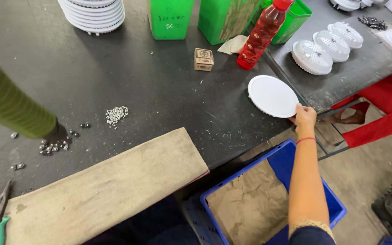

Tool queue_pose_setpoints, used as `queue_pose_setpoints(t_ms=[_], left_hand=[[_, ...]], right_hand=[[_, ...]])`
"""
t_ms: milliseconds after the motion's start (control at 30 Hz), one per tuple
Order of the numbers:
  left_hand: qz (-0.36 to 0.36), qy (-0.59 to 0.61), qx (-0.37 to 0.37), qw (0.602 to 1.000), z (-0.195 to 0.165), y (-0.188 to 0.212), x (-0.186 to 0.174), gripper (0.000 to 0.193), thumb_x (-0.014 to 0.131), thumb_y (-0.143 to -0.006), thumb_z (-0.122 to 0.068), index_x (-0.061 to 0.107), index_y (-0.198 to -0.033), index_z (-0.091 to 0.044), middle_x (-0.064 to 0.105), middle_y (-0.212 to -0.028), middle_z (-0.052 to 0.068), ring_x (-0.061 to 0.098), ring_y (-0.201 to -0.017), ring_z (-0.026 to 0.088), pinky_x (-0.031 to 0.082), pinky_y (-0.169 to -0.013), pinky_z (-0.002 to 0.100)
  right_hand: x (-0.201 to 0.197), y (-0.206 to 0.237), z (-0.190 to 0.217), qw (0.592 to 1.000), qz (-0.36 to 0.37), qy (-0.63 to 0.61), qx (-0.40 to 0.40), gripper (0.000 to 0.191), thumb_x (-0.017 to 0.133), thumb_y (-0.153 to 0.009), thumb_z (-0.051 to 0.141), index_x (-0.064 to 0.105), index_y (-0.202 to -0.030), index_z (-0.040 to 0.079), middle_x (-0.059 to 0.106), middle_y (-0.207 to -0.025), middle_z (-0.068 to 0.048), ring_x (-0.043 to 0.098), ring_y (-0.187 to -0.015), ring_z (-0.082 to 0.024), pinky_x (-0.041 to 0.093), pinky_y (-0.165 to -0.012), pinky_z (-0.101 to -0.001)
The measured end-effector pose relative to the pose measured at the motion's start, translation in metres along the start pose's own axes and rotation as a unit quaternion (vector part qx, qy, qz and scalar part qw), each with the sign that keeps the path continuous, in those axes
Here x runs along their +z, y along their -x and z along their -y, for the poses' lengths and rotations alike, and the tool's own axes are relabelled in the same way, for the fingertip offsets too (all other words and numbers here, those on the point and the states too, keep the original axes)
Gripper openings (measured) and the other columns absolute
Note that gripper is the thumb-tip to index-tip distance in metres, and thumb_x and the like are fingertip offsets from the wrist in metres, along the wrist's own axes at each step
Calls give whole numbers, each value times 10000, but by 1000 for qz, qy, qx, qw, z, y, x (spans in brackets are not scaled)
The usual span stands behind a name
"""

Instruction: The person assembles white circular light fixtures by inserting small metal components into pre-drilled holes and securing them with a green heat gun. They handle multiple fixtures one at a time, placing finished units aside and retrieving new ones from a stack.

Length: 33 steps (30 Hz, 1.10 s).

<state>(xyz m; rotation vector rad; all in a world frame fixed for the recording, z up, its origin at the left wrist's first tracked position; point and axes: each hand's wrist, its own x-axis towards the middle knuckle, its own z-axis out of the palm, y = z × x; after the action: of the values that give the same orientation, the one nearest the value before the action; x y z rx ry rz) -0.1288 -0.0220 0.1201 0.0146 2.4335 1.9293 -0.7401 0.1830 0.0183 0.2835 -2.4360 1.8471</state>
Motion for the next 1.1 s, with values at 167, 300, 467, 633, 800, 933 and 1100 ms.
queue_pose_setpoints(t_ms=[167,300,467,633,800,933,1100], left_hand=[[-67,-59,-41,995,-7,17,-7,207,730,-891,-120,745,-1098,-127,741,-967,29,709,-840,164,578,-752,308],[-110,-71,-55,990,-9,25,-3,224,729,-886,-126,744,-1110,-133,746,-981,26,716,-854,163,582,-762,307],[-135,-64,-35,988,-18,47,0,245,727,-879,-134,742,-1124,-141,751,-998,23,724,-872,162,587,-774,307],[-164,-62,-12,984,-30,78,9,266,726,-873,-141,741,-1139,-148,757,-1016,20,733,-890,160,592,-787,306],[-184,-54,28,981,-35,103,28,288,724,-866,-149,739,-1153,-156,762,-1033,16,742,-907,159,597,-799,305],[-192,-38,72,978,-36,123,37,304,723,-861,-155,738,-1165,-162,767,-1047,14,748,-921,158,601,-809,304],[-195,2,123,973,-31,112,26,326,722,-854,-162,736,-1179,-169,772,-1064,10,757,-939,157,606,-821,304]], right_hand=[[15,56,26,932,-125,188,-285,101,701,-968,41,639,-1041,7,556,-1074,-175,574,-941,-281,476,-819,-368],[66,171,56,977,48,-5,-208,106,670,-1020,103,640,-1093,32,596,-1032,-88,619,-819,-145,501,-751,-289],[117,278,95,940,205,-84,-260,80,650,-993,42,657,-1072,34,580,-1154,-58,613,-932,-114,565,-699,-254],[149,301,97,929,224,-55,-290,103,668,-966,8,663,-1067,23,591,-1187,-77,628,-961,-141,571,-688,-252],[154,287,73,943,242,-129,-187,143,663,-987,20,625,-1124,6,599,-1136,-74,631,-952,-129,636,-767,-295],[154,286,67,932,266,-81,-231,118,664,-1016,28,642,-1124,-16,564,-1160,-69,612,-948,-128,596,-806,-280],[153,288,73,930,269,4,-250,93,673,-1023,56,667,-1097,-1,568,-1148,-78,620,-862,-126,521,-800,-266]])
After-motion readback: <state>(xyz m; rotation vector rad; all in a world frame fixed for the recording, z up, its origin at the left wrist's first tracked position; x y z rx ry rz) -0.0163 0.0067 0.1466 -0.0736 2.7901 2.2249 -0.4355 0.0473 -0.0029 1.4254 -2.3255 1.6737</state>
